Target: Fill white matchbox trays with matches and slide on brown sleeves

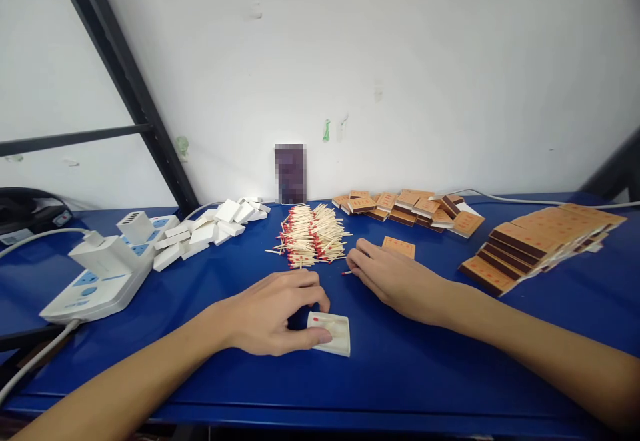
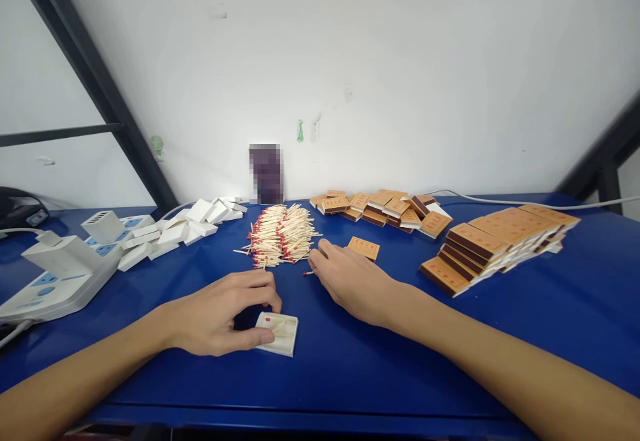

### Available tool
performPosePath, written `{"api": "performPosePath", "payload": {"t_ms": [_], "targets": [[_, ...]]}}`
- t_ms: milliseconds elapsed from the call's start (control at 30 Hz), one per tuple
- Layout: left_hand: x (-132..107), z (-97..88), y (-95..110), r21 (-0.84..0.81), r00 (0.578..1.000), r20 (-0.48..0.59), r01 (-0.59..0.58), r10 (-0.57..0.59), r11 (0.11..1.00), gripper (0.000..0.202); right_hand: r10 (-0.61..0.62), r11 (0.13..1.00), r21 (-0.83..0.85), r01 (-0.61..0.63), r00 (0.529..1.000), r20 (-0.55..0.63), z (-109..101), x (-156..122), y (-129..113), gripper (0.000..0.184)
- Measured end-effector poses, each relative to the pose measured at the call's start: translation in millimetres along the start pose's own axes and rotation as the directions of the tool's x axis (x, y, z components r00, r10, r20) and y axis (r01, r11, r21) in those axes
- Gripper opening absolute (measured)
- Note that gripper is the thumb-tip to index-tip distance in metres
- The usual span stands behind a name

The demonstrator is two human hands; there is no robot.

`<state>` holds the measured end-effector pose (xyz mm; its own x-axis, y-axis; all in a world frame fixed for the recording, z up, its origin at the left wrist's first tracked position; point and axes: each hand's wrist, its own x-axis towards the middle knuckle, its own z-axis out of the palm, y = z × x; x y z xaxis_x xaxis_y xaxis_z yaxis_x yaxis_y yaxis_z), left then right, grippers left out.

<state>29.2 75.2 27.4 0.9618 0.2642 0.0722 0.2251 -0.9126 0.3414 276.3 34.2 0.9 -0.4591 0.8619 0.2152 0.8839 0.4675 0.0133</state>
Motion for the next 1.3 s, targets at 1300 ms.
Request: {"api": "performPosePath", "payload": {"t_ms": [1300], "targets": [[4, 1.0, -21, 0.197, 0.923, -0.264, 0.337, -0.281, 0.921, 0.012, -0.319, 0.892, 0.293, 0.344, 0.939, -0.131, -16, -15, -52, 0.013]]}}
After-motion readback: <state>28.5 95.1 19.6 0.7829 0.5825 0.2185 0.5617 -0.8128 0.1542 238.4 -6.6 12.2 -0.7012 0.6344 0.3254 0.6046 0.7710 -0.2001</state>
